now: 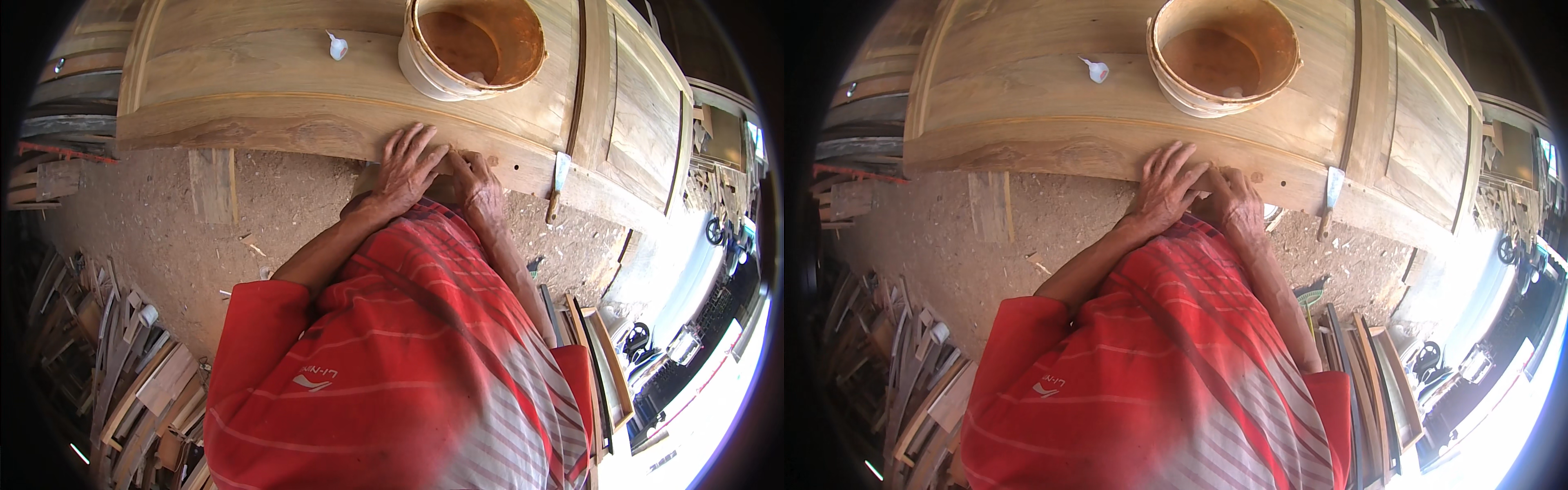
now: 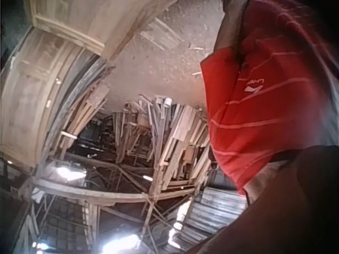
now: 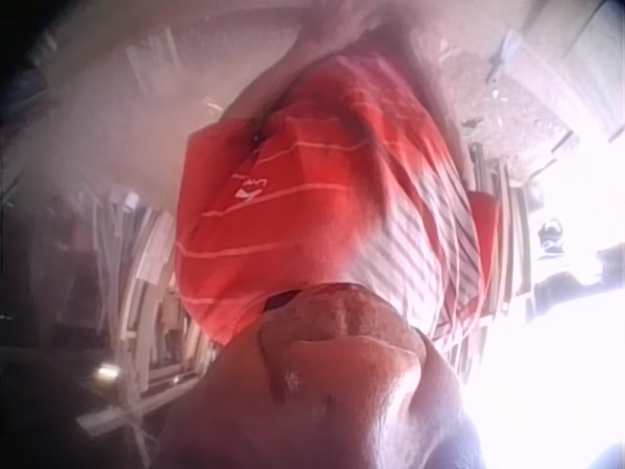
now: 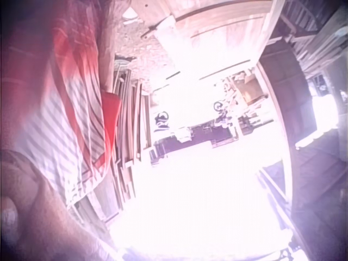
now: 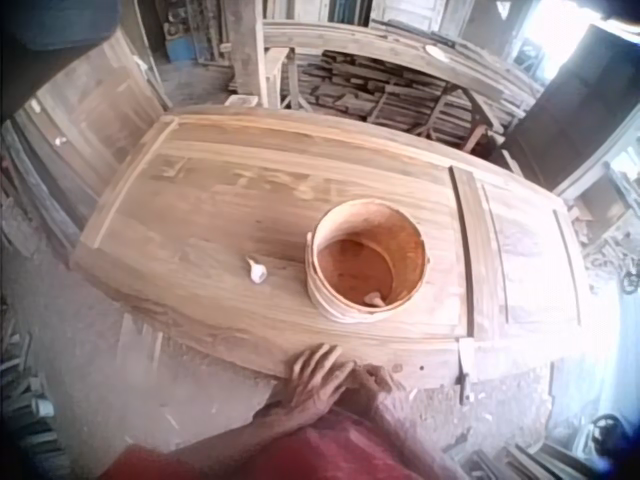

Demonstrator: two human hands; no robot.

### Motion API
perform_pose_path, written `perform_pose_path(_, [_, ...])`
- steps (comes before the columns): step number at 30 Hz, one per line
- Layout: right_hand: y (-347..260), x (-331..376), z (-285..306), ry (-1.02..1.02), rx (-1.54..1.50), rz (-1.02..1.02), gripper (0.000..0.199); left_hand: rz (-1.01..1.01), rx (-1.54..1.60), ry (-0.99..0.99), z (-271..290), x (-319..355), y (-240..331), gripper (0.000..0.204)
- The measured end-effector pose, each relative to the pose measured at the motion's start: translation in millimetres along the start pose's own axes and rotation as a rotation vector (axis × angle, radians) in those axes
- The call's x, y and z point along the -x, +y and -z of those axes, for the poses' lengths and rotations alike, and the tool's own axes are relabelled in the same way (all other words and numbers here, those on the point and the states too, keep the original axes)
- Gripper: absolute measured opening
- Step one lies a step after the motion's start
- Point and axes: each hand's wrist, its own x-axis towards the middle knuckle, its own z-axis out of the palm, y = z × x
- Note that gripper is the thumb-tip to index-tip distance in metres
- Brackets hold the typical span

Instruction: The person fills holes in a wooden panel by putting filler from a bucket and glue from a bottle into the holes, pressing the mixture in by hand, and smoothing it with a scraper.

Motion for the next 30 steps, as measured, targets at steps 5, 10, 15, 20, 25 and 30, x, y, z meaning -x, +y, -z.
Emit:
perform_pose_path(5, [-15, -11, 10, -0.040, -0.067, -0.081, 0.042, 0.024, 0.001, -0.031, 5, -2, 2, 0.061])
perform_pose_path(10, [0, -7, -1, 0.035, -0.040, -0.146, 0.045, 0.051, -0.051, -0.070, 8, -6, 9, 0.064])
perform_pose_path(15, [0, 0, 1, -0.016, 0.052, -0.039, 0.043, 0.021, -0.072, -0.046, 1, -2, 4, 0.062])
perform_pose_path(20, [3, 9, 1, -0.010, 0.068, -0.137, 0.043, -0.014, 0.030, 0.026, -2, 0, -1, 0.052])
perform_pose_path(25, [2, 15, -1, -0.022, 0.051, -0.033, 0.047, -0.087, 0.043, 0.059, -3, 4, -8, 0.047])
perform_pose_path(30, [14, 35, -4, -0.073, 0.082, -0.049, 0.058, -0.097, 0.052, 0.060, 0, 5, -9, 0.042])
